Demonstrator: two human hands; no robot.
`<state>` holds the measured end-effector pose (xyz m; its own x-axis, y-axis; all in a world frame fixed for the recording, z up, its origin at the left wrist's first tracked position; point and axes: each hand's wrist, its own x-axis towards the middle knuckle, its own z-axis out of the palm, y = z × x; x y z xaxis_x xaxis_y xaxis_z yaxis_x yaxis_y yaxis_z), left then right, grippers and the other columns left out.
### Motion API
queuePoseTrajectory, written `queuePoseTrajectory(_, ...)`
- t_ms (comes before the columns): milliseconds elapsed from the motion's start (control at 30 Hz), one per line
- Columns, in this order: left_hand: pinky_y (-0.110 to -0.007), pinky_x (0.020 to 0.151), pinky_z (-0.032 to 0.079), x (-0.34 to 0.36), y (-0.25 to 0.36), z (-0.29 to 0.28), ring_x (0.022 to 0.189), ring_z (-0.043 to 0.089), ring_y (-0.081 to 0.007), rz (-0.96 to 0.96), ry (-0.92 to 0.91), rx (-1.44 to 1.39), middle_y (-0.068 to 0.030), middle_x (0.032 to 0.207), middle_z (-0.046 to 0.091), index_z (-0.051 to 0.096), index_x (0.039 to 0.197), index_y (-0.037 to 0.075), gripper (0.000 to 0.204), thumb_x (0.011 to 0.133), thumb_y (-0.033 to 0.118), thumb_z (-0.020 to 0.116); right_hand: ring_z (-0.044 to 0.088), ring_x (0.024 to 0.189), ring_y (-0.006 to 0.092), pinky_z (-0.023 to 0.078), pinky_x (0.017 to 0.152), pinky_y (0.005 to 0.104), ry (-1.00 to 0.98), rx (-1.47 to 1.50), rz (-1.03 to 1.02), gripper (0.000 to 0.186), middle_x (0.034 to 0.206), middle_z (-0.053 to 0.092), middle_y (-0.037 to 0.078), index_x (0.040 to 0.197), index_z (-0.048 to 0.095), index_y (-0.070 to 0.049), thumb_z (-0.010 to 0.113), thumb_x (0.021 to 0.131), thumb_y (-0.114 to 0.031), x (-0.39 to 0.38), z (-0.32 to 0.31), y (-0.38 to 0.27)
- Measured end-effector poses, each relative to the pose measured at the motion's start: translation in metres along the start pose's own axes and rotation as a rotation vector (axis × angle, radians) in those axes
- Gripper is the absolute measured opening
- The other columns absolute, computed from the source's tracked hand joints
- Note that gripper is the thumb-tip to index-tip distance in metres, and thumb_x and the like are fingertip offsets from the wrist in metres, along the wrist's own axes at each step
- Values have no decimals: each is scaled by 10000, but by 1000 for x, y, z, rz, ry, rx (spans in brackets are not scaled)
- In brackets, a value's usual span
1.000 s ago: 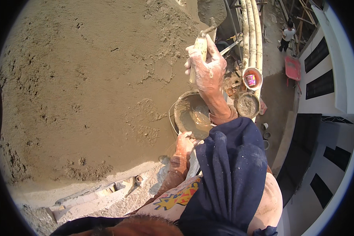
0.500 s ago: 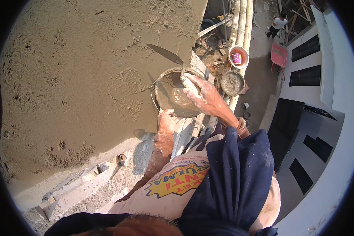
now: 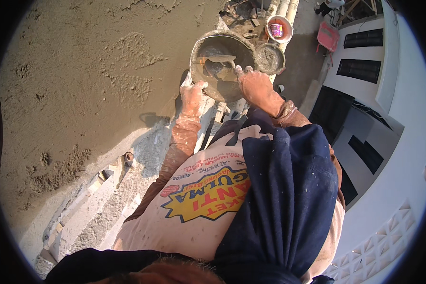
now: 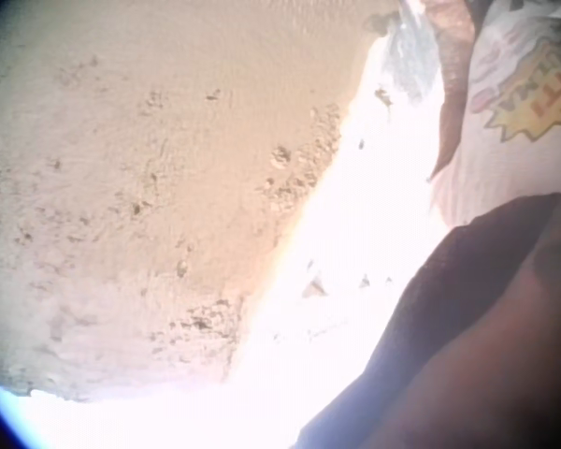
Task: The person applies plaster to a vertical wall section using a trowel and then smooths the surface with a long float.
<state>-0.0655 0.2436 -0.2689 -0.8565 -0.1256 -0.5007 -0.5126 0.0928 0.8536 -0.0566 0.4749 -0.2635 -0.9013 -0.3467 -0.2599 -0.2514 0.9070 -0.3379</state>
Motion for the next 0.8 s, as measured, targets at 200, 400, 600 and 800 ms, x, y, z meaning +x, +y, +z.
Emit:
queuePoseTrajectory(200,-320,776,509,-16,36,22,817,628,-193,211,-35,177,-152,989,697,542,1300,-88,534,784,39,602,696,783,376,566,654,437,-122,97,103,321,889,668,235,1103,609,65,519,896,-164,15,-3,-7)
queuePoseTrajectory(400,-307,740,524,-15,11,13,808,631,-202,393,-124,209,-143,995,682,535,1304,-94,550,781,47,624,547,482,197,475,455,328,-408,1051,193,303,699,608,99,1013,623,33,585,954,-262,-8,1,15)
queuePoseTrajectory(600,-313,634,549,-5,10,14,748,647,-172,29,-157,-117,-116,961,669,610,1145,-52,378,797,91,636,520,490,81,407,408,234,-408,1831,315,281,768,599,16,1146,598,-46,571,1007,-288,-20,31,18)
queuePoseTrajectory(800,-408,708,576,23,-13,0,775,623,-270,-344,-20,-511,-94,934,581,564,1098,25,309,810,118,629,487,471,49,400,364,182,-344,2178,339,291,798,598,35,1215,568,-31,561,1011,-238,-30,5,5)
